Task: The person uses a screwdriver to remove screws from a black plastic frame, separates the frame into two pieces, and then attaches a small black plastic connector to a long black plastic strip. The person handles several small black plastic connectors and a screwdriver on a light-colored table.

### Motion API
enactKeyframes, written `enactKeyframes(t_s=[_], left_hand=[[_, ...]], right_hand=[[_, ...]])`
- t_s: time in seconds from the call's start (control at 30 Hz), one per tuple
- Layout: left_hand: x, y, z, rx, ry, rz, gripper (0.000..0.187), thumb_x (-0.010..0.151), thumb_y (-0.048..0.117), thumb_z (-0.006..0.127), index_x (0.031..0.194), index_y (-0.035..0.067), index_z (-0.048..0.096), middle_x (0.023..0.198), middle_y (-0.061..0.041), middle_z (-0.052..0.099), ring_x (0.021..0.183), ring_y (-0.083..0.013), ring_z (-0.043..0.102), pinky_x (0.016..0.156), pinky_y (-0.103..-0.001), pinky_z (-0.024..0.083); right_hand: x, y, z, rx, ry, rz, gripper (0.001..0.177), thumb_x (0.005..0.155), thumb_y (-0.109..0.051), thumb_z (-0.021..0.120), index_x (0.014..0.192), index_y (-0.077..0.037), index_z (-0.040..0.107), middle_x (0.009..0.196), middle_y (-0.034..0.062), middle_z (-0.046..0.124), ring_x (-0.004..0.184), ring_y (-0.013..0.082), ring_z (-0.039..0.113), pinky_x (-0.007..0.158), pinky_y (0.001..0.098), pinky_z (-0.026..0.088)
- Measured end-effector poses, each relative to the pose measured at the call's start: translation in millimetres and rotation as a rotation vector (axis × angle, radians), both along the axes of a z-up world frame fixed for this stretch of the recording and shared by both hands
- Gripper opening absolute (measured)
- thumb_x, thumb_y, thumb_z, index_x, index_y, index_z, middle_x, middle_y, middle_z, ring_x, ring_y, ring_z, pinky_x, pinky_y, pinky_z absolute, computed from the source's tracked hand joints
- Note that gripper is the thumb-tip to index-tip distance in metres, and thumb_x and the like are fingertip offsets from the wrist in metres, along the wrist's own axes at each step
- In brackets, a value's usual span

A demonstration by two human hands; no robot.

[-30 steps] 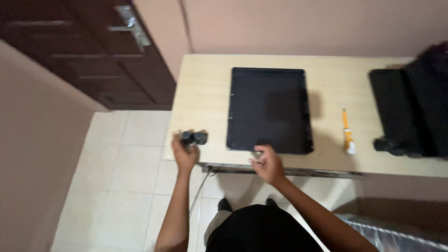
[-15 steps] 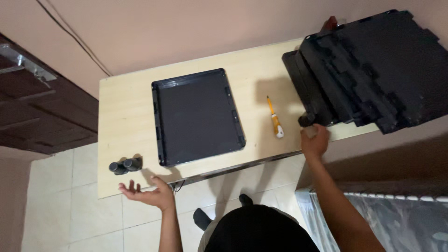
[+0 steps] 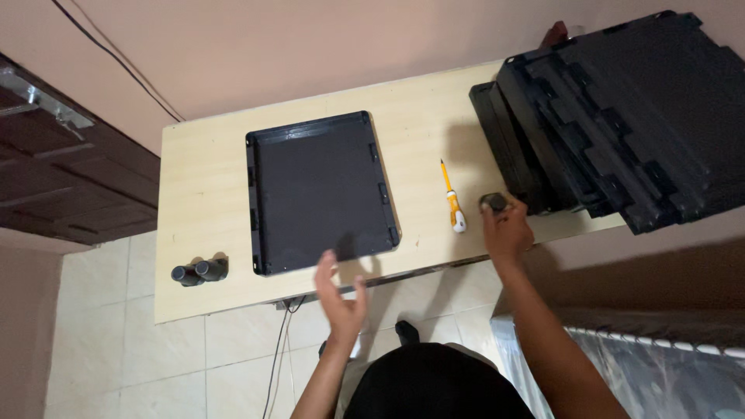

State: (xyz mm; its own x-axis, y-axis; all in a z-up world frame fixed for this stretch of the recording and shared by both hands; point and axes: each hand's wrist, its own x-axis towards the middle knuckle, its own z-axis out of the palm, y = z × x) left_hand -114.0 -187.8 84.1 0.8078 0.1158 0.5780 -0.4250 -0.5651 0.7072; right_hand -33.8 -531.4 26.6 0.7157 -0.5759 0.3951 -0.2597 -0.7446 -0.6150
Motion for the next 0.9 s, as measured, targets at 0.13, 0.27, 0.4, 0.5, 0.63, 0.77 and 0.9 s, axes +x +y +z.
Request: enactKeyframes(t_s=[0.13, 0.27, 0.4, 0.5, 0.63, 0.77, 0.9], left_hand=[[10, -25, 23, 0.112, 0.082, -0.272, 0.069, 0.086, 0.009, 0.075, 0.147, -0.002, 0.044, 0.147, -0.021, 0.048, 0.140, -0.0365, 0.044, 0.116, -0.051, 0.038], [20, -29, 46, 0.122, 0.080, -0.360, 0.072, 0.080, 0.007, 0.076, 0.145, -0.002, 0.046, 0.145, -0.023, 0.052, 0.135, -0.0411, 0.047, 0.113, -0.051, 0.039], [23, 2, 56, 0.099, 0.063, -0.337, 0.066, 0.080, 0.002, 0.072, 0.143, 0.002, 0.054, 0.138, -0.021, 0.061, 0.127, -0.0407, 0.057, 0.110, -0.047, 0.045], [28, 38, 54, 0.053, 0.043, -0.254, 0.060, 0.087, 0.004, 0.073, 0.144, 0.000, 0.054, 0.133, -0.022, 0.062, 0.122, -0.0404, 0.059, 0.106, -0.046, 0.048], [60, 128, 46, 0.081, -0.035, 0.016, 0.051, 0.091, 0.005, 0.074, 0.138, -0.001, 0.057, 0.127, -0.022, 0.062, 0.117, -0.0379, 0.062, 0.101, -0.043, 0.051], [100, 261, 35, 0.030, 0.016, 0.284, 0.041, 0.083, 0.007, 0.082, 0.120, 0.001, 0.064, 0.113, -0.018, 0.068, 0.103, -0.0344, 0.069, 0.089, -0.039, 0.055], [120, 343, 15, 0.085, 0.359, 0.435, 0.044, 0.070, 0.006, 0.086, 0.111, 0.005, 0.069, 0.108, -0.015, 0.070, 0.094, -0.0326, 0.071, 0.083, -0.040, 0.057]], right_hand=[[-28, 72, 27, 0.289, -0.052, 0.311, 0.048, 0.080, -0.027, 0.090, 0.114, -0.007, 0.063, 0.075, 0.0040, 0.069, 0.067, 0.0143, 0.067, 0.064, 0.0287, 0.052], [-40, 144, 60, 0.449, -0.053, 0.614, 0.046, 0.078, -0.016, 0.090, 0.111, -0.002, 0.062, 0.071, 0.0020, 0.063, 0.064, 0.0080, 0.058, 0.060, 0.0238, 0.051], [-43, 188, 71, 0.499, -0.057, 0.757, 0.042, 0.079, -0.011, 0.086, 0.113, 0.000, 0.063, 0.071, 0.0000, 0.060, 0.065, 0.0055, 0.055, 0.061, 0.0218, 0.050], [-35, 211, 65, 0.486, -0.248, 0.897, 0.037, 0.085, -0.010, 0.085, 0.110, -0.001, 0.059, 0.090, 0.0025, 0.064, 0.075, 0.0052, 0.059, 0.068, 0.0216, 0.053], [-33, 210, 50, 0.401, -0.199, 0.819, 0.035, 0.092, -0.011, 0.082, 0.117, 0.000, 0.060, 0.074, 0.0017, 0.063, 0.070, 0.0064, 0.060, 0.085, 0.0285, 0.054], [-33, 189, 24, 0.441, 0.027, 0.537, 0.047, 0.090, -0.018, 0.082, 0.127, 0.001, 0.062, 0.084, 0.0042, 0.070, 0.075, 0.0115, 0.065, 0.070, 0.0273, 0.054], [-36, 153, 9, 0.172, 0.041, 0.446, 0.030, 0.096, -0.013, 0.082, 0.120, 0.001, 0.068, 0.092, 0.0113, 0.071, 0.080, 0.0188, 0.069, 0.075, 0.0290, 0.054]])
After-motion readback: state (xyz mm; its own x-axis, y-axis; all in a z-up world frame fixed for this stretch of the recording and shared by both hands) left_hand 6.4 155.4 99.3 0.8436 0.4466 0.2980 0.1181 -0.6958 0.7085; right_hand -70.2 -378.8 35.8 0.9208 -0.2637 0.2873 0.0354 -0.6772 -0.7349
